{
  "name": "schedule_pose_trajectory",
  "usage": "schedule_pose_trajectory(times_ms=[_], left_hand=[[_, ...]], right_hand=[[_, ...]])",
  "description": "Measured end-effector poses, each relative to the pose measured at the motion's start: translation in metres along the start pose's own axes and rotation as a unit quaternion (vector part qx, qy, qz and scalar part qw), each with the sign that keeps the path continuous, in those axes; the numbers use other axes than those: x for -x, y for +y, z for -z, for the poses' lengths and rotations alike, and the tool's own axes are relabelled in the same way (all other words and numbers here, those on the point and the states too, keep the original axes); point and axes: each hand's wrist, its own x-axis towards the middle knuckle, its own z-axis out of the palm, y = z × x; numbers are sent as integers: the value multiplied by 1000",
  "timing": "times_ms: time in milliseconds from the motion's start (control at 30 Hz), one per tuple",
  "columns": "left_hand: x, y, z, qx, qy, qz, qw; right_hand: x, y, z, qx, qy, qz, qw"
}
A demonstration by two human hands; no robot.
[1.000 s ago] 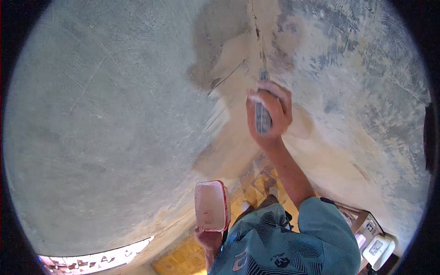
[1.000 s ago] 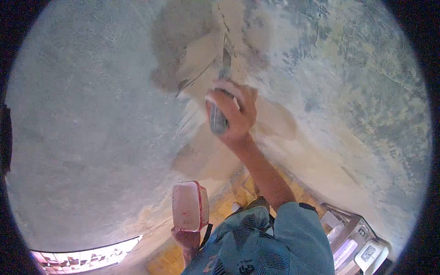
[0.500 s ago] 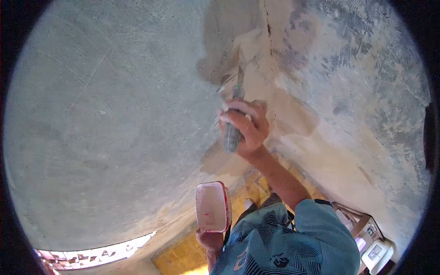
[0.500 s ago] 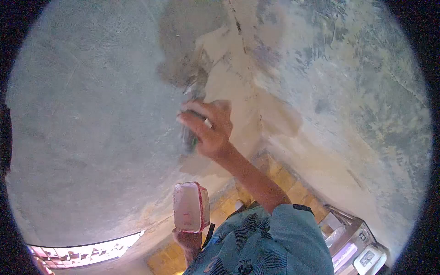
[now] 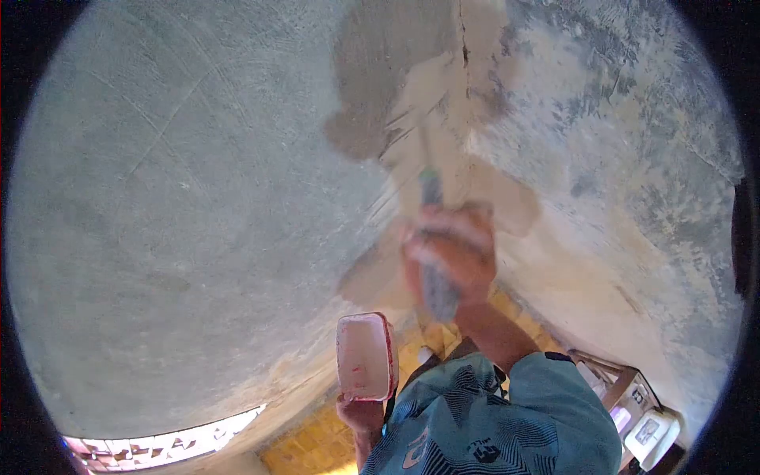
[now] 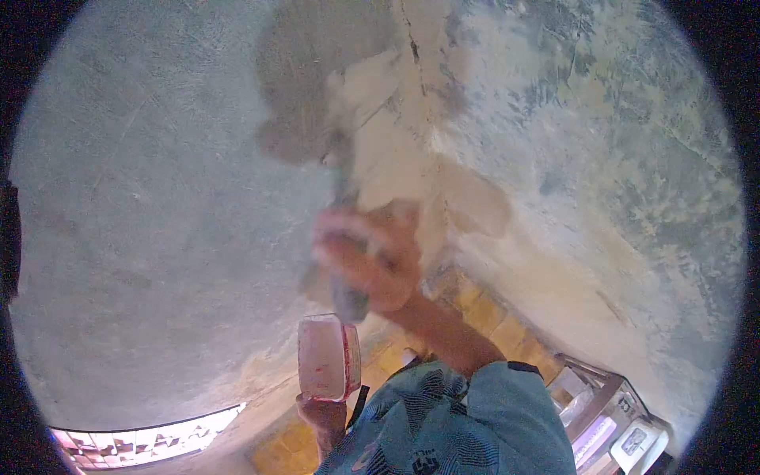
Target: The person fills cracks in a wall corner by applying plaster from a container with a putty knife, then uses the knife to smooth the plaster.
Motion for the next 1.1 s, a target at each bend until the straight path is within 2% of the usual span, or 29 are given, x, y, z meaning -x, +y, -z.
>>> schedule_pose_trajectory(times_ms=[33,100,200,333,433,567,700,800,867,933,967,1033,1100], left_hand=[[1,1,-1,3,3,7,1000],[-1,-2,9,-9,-20,-1,1000],[-2,-4,17,4,-13,-3,1000],[-1,-3,18,26,-7,0,1000],[-3,-4,24,-39,2,-17,999],[-3,-5,28,15,6,-13,1000],[0,2,4,39,-6,-5,999],[1,5,-1,31,-17,4,999],[-3,5,7,19,-20,7,1000],[-12,2,11,20,-24,13,999],[-10,1,11,32,-39,5,999],[-19,6,3,18,-83,23,996],[-32,6,5,17,-124,50,991]], right_hand=[[-4,13,-2,66,38,-8,997],[-16,43,-11,102,98,-7,990],[-22,75,-16,141,100,-7,985],[-18,83,-25,141,94,-16,985],[-7,65,-34,116,65,-28,991],[3,29,-37,73,1,-21,997],[16,-3,-32,1,-58,-29,998],[12,-34,-10,-11,-66,-74,995],[11,-53,3,-79,-12,-149,986],[16,-63,17,-182,55,-264,946],[19,-65,27,-250,95,-340,901],[25,-70,48,-371,169,-488,772],[29,-71,64,-386,144,-523,746]])
